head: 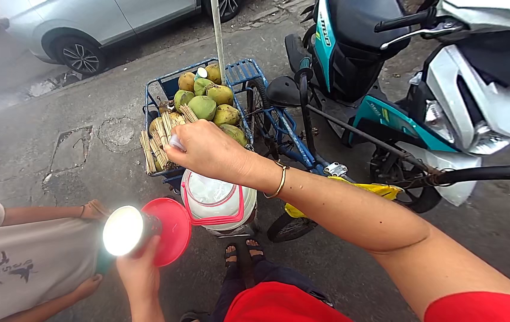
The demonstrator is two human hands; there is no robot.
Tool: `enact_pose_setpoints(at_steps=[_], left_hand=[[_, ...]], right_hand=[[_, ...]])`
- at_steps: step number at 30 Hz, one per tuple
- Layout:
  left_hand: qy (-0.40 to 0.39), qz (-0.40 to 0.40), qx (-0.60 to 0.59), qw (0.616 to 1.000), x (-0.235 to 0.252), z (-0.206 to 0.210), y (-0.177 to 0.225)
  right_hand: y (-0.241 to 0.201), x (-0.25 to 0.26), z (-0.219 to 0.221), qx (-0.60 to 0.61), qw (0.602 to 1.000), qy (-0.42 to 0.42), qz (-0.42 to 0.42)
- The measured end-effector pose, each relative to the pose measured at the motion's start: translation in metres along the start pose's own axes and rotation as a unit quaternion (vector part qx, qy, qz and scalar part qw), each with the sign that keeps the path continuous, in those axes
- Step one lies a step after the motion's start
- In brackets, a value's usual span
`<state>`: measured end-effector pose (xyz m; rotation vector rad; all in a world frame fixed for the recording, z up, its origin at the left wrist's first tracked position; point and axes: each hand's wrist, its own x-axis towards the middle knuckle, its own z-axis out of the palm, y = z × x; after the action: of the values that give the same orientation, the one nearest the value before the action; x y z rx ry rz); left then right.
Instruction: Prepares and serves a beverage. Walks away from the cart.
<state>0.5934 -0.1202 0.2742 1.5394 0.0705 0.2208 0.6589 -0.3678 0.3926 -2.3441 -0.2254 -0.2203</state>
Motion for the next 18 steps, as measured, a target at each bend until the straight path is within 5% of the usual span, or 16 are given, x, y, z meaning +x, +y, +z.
enact_pose_setpoints(at_steps=[18], left_hand=[[0.001, -0.012, -0.015, 1.0, -0.003, -0.003, 0.0]], right_hand=[[0.002, 0.002, 0.009, -0.002, 0.999, -0.032, -0.015]])
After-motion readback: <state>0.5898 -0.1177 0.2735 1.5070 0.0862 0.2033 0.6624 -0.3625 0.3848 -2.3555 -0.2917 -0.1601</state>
